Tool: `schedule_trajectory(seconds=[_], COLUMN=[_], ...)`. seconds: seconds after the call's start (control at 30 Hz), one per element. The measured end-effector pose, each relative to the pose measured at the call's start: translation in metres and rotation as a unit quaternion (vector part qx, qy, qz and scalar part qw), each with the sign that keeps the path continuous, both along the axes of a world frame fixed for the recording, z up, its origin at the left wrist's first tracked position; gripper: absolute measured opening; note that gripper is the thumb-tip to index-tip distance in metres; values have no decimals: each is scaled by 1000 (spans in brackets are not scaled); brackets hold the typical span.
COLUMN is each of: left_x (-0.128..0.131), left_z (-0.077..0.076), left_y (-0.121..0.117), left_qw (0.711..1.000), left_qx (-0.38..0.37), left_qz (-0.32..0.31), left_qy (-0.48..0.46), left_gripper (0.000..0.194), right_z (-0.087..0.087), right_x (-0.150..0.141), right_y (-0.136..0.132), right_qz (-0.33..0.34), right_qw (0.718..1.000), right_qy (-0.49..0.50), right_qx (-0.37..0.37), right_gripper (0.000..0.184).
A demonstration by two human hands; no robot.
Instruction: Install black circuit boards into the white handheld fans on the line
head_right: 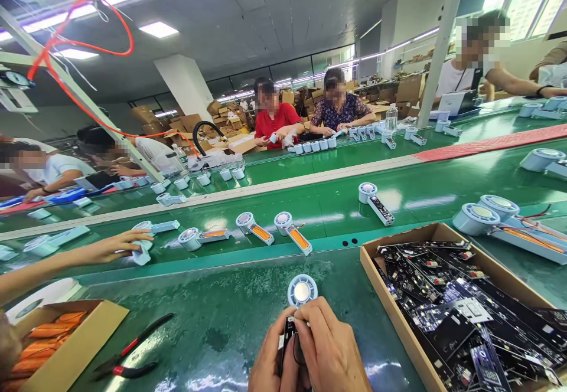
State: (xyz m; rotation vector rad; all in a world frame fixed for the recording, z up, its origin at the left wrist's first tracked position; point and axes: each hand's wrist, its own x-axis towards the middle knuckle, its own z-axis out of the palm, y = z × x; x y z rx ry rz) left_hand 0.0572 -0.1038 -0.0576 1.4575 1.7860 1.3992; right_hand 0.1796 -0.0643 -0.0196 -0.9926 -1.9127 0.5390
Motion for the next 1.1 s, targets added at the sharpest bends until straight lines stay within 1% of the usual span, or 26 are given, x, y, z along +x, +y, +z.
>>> schedule_trajectory(seconds=[0.13,0.3,0.4,0.5,0.63,0.77,0.87,0.97,1.1], left_x=[-1,-3,-5,-6,-2,0,0,1,4], left_z=[2,4,0,-2,4,10,12,12,15], left_y=[-1,-2,-2,-1,-1,-1,-1,0,0], left_qw=[999,999,999,997,999,998,997,997,996], left_qx=[-10,18,-3,-21,24,57,57,44,50], left_qz=[-10,-24,-27,-35,-28,-28,-48,-58,-67], left_qy=[-32,-31,-43,-63,-19,16,18,14,21], left_gripper=[38,35,39,43,39,40,41,42,43], right_z=[0,5,4,-1,-4,0,-1,-5,-8], right_x=[0,0,0,0,-3,-3,-1,0,0], right_y=[-1,0,0,0,-1,-1,-1,-1,-2], right_qz=[17,2,10,11,-14,4,13,-2,-11], right_qw=[1000,999,999,1000,1000,1000,999,998,998], right_qy=[-15,-28,-31,-20,15,17,38,58,56], right_qx=[-2,21,19,10,18,20,-3,-29,-20], right_gripper=[22,25,25,22,21,21,20,19,18])
